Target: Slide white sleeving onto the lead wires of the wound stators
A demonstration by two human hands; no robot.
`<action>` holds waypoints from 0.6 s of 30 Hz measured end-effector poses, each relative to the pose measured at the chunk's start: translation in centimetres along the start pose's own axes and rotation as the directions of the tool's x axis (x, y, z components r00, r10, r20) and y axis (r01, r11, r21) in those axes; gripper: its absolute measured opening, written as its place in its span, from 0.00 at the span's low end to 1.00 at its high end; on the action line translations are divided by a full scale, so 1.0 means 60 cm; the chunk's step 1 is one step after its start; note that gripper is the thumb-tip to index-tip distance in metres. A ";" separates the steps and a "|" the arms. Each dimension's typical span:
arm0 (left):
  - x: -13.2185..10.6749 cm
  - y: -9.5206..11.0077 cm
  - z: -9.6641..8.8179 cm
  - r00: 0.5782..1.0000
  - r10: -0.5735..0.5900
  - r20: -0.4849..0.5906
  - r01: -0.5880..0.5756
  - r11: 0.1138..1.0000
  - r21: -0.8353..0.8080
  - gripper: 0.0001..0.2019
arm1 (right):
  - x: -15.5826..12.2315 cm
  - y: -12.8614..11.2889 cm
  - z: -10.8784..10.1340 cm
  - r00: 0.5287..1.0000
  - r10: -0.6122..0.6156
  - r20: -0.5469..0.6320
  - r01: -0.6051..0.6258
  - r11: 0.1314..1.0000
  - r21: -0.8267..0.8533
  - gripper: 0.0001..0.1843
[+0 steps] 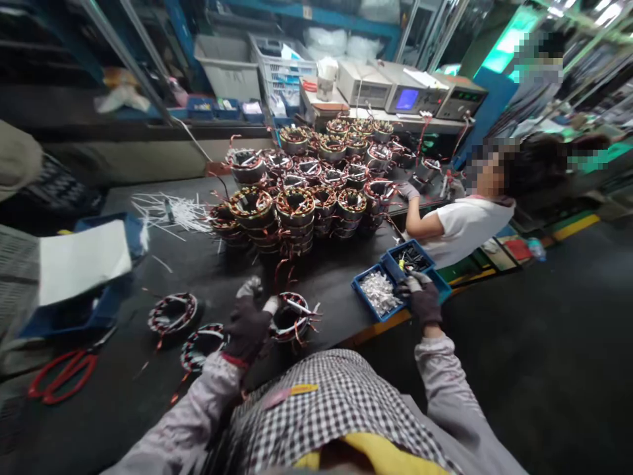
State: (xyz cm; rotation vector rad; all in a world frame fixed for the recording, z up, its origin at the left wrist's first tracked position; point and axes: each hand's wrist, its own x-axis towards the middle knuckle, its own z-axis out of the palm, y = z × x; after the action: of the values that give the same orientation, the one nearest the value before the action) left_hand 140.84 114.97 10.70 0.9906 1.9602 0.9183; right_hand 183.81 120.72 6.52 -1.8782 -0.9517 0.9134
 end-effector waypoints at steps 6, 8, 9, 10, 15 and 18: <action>-0.038 0.045 0.010 0.780 0.114 0.616 0.270 0.826 -0.495 0.43 | -0.194 -0.116 0.222 0.660 -0.441 0.609 0.368 0.896 0.250 0.15; -0.038 0.036 0.014 0.808 0.106 0.580 0.297 0.776 -0.557 0.42 | -0.225 -0.130 0.273 0.591 -0.508 0.627 0.487 0.844 0.224 0.13; -0.036 0.028 0.013 0.844 0.084 0.530 0.288 0.762 -0.580 0.41 | -0.234 -0.132 0.291 0.580 -0.530 0.619 0.534 0.821 0.203 0.12; -0.033 0.019 0.010 0.869 0.058 0.491 0.285 0.752 -0.594 0.39 | -0.239 -0.131 0.304 0.571 -0.543 0.615 0.569 0.802 0.180 0.11; -0.031 -0.013 -0.006 0.853 0.052 0.520 0.348 0.687 -0.639 0.34 | -0.247 -0.120 0.317 0.544 -0.514 0.664 0.648 0.760 0.057 0.08; -0.034 -0.022 -0.004 0.863 0.037 0.505 0.348 0.680 -0.645 0.32 | -0.254 -0.122 0.307 0.549 -0.467 0.694 0.643 0.766 0.006 0.07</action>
State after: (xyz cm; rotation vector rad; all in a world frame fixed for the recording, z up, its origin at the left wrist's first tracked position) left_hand 141.10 112.57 10.31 0.4845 1.0641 1.0835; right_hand 159.30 116.57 9.19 -1.2360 -2.0651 1.0931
